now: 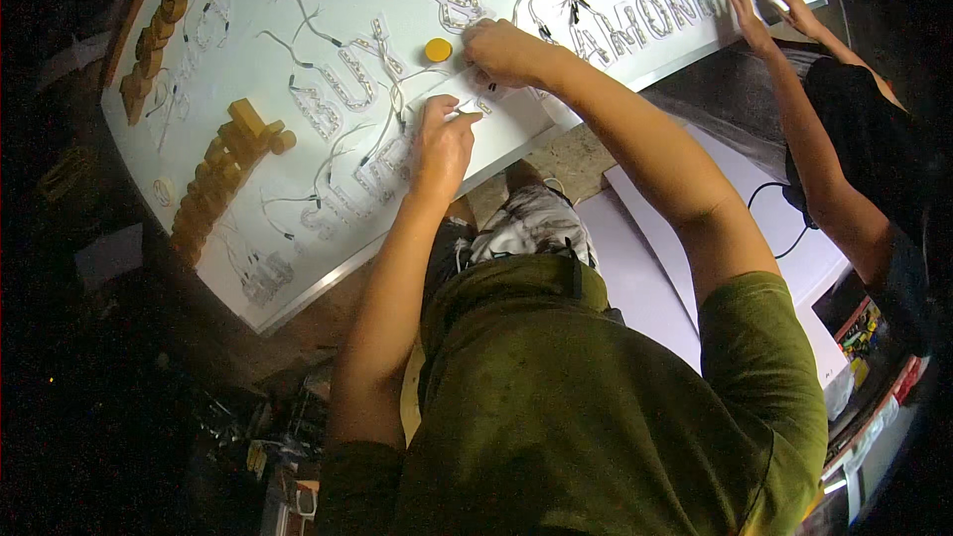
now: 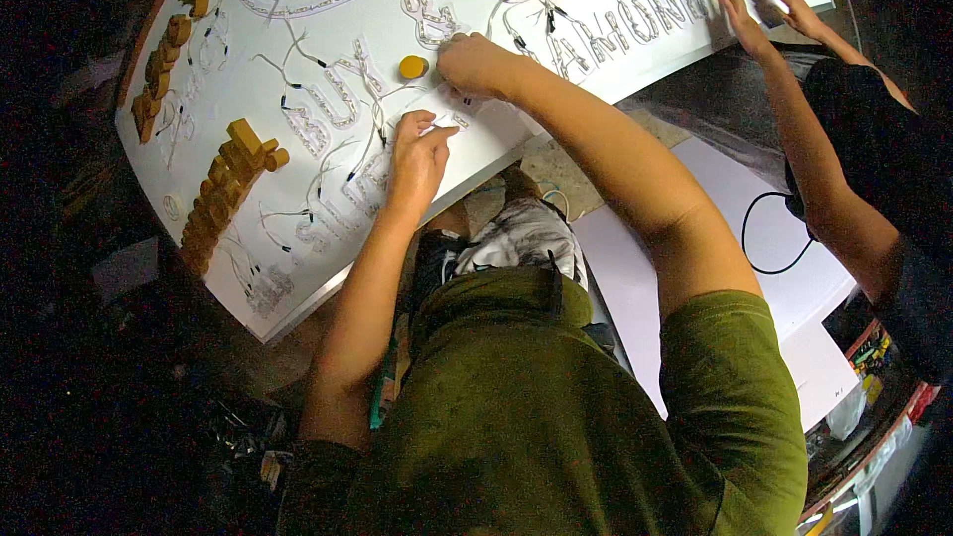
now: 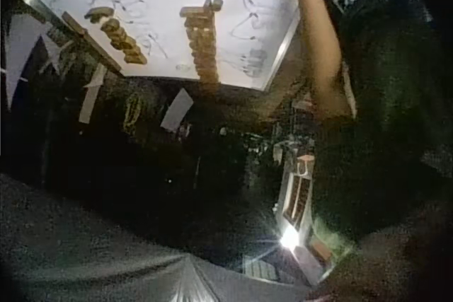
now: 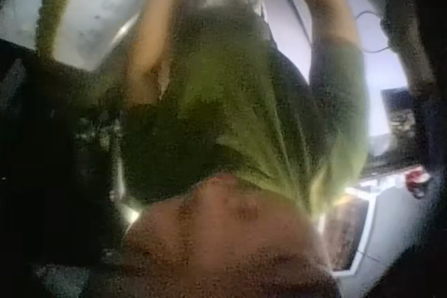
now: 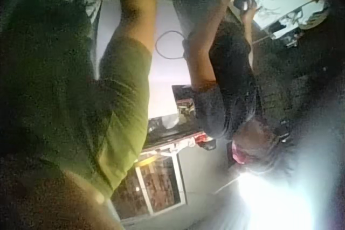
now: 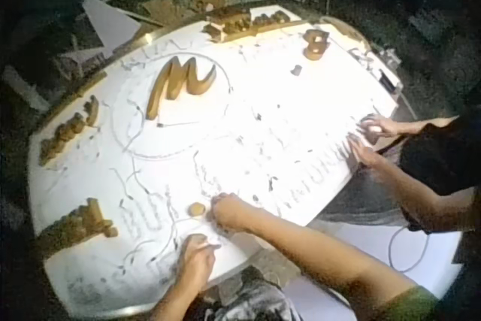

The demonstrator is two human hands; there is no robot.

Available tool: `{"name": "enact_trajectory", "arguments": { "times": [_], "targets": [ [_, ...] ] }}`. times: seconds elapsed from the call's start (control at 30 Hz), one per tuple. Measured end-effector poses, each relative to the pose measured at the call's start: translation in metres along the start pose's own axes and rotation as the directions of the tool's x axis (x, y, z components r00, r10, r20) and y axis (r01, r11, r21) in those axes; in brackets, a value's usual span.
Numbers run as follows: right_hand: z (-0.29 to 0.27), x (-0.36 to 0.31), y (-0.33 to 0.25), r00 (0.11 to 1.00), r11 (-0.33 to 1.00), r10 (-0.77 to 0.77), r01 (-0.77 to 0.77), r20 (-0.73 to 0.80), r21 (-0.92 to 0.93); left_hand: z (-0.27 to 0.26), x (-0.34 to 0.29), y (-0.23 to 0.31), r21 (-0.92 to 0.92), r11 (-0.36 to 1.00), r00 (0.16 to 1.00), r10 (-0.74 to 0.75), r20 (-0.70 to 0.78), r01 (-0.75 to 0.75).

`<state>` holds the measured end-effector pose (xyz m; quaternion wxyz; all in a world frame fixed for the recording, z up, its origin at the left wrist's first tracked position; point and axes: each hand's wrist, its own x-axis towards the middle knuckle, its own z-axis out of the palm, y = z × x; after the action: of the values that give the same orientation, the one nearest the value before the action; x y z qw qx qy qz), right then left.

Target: Applying adhesive and positioning LED modules on a large advertising sign board.

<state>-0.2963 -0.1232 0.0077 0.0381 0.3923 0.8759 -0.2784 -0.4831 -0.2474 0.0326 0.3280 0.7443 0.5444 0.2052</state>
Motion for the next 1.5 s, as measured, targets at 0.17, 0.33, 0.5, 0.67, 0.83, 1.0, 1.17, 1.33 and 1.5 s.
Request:
{"name": "enact_trajectory", "arguments": {
  "times": [0.17, 0.33, 0.5, 0.67, 0.83, 1.0, 1.17, 1.33, 1.5],
  "targets": [
    [0.0, 0.002, 0.001, 0.999, 1.0, -0.02, 0.019, 0.047, 0.008, 0.0, 0.0, 0.0, -0.007, 1.0, 1.0, -0.015, 0.011, 0.015],
    [-0.007, 0.001, -0.002, 0.996, 0.997, -0.065, 0.068, 0.055, -0.043, 0.001, -0.001, -0.003, -0.004, 1.0, 1.0, -0.006, 0.005, 0.006],
    [-0.002, 0.002, 0.0, 0.998, 0.999, -0.045, 0.046, 0.05, -0.019, 0.002, 0.0, -0.001, 0.003, 1.0, 1.0, -0.002, 0.01, 0.002],
    [-0.001, 0.006, 0.0, 0.992, 0.996, -0.084, 0.079, 0.096, 0.047, 0.003, -0.001, -0.003, 0.007, 1.0, 1.0, -0.005, 0.001, 0.005],
    [-0.006, 0.007, -0.005, 0.991, 1.0, -0.003, 0.003, 0.131, 0.001, 0.004, -0.001, -0.002, 0.006, 1.0, 1.0, -0.007, -0.017, 0.007],
    [-0.002, 0.008, -0.002, 0.99, 0.999, -0.037, 0.037, 0.137, 0.005, 0.003, 0.0, -0.002, -0.005, 1.0, 1.0, -0.022, 0.008, 0.022],
    [0.004, 0.011, 0.002, 0.989, 0.998, -0.055, 0.052, 0.138, 0.027, 0.004, 0.001, -0.002, -0.016, 1.0, 1.0, -0.016, 0.006, 0.016],
    [0.003, 0.018, 0.004, 0.975, 0.997, -0.06, 0.05, 0.212, 0.052, 0.006, -0.001, -0.002, -0.015, 1.0, 1.0, -0.027, -0.006, 0.027],
    [-0.015, 0.013, -0.004, 0.966, 0.994, -0.022, -0.006, 0.257, 0.11, 0.0, 0.001, 0.002, 0.132, 0.991, 0.999, 0.03, -0.032, -0.025]
  ]
}}
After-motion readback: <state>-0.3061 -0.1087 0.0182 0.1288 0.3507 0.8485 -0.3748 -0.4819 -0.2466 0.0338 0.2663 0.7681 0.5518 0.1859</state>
